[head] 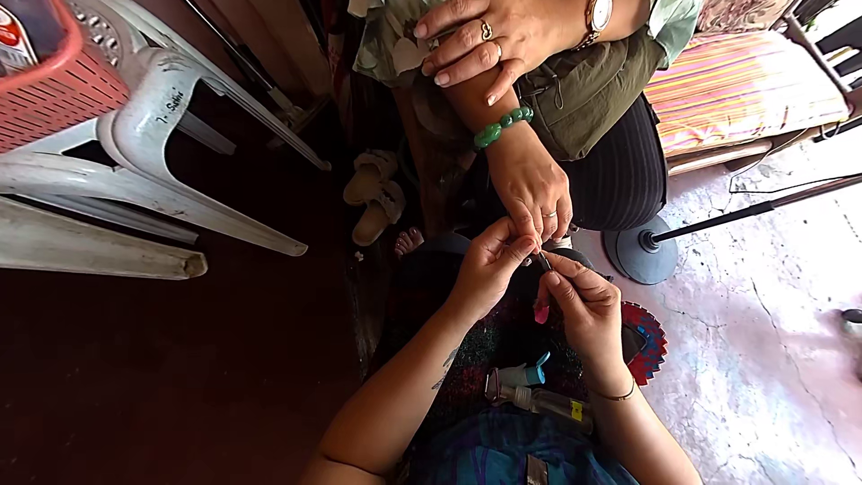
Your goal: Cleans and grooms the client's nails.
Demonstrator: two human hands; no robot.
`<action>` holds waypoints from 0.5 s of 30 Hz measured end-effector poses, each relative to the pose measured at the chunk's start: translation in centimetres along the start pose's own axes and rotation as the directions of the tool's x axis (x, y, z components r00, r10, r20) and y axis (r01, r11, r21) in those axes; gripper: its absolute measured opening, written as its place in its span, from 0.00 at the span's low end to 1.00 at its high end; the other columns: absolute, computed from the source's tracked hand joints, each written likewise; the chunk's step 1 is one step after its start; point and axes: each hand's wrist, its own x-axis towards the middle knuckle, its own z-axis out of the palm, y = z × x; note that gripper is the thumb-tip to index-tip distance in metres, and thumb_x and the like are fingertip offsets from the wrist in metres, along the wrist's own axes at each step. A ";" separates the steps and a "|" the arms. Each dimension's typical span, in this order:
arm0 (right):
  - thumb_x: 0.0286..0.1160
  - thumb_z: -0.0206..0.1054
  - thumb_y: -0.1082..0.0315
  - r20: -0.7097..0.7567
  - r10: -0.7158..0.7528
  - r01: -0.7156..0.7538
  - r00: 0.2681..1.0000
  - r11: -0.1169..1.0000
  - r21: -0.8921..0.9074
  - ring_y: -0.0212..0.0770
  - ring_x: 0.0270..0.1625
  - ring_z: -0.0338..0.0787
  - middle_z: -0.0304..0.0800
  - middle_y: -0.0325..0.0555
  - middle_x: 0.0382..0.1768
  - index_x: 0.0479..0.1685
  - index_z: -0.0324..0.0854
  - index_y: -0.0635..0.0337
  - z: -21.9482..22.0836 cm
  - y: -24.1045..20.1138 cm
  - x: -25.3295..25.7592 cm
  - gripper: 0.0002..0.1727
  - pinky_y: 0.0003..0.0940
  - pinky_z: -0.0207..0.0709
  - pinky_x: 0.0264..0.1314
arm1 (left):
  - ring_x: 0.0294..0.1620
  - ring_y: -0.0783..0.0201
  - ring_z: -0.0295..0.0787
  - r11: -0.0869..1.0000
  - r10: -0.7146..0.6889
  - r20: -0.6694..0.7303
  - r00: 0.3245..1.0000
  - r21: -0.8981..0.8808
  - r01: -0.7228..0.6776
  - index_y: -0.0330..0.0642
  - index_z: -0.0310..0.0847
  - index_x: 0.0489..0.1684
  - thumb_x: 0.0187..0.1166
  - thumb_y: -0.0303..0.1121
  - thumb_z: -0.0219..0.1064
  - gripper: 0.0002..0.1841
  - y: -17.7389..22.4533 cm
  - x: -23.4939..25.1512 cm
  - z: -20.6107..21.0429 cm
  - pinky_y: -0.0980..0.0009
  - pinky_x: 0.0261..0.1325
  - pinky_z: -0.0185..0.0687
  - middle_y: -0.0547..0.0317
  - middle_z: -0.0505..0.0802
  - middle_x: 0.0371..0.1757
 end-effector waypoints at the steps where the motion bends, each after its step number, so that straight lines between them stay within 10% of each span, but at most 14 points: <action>1: 0.85 0.62 0.73 0.002 0.006 -0.006 1.000 1.000 0.013 0.28 0.29 0.88 0.92 0.39 0.32 0.58 0.88 0.69 0.0 0.0 0.0 0.13 0.23 0.85 0.33 | 0.42 0.72 0.83 1.000 0.001 0.001 1.000 0.002 -0.001 0.43 0.82 0.44 0.87 0.27 0.59 0.05 0.0 0.0 0.0 0.76 0.50 0.82 0.63 0.87 0.40; 8: 0.88 0.59 0.72 0.030 0.157 -0.159 0.987 0.956 0.248 0.28 0.24 0.85 0.90 0.42 0.28 0.59 0.88 0.67 0.1 -0.3 0.2 0.14 0.21 0.81 0.27 | 0.42 0.72 0.83 1.000 0.003 0.013 1.000 0.000 -0.003 0.43 0.82 0.44 0.87 0.26 0.59 0.06 0.0 0.0 -0.1 0.76 0.50 0.82 0.63 0.87 0.40; 15: 0.94 0.51 0.58 -0.080 -0.068 0.095 0.994 0.906 0.412 0.27 0.18 0.81 0.85 0.34 0.23 0.60 0.81 0.45 1.3 -3.8 4.1 0.13 0.22 0.79 0.21 | 0.39 0.74 0.84 0.925 -0.254 0.009 0.967 -0.290 0.246 0.51 0.87 0.44 0.88 0.43 0.60 0.11 0.2 0.3 -0.4 0.77 0.46 0.83 0.67 0.89 0.39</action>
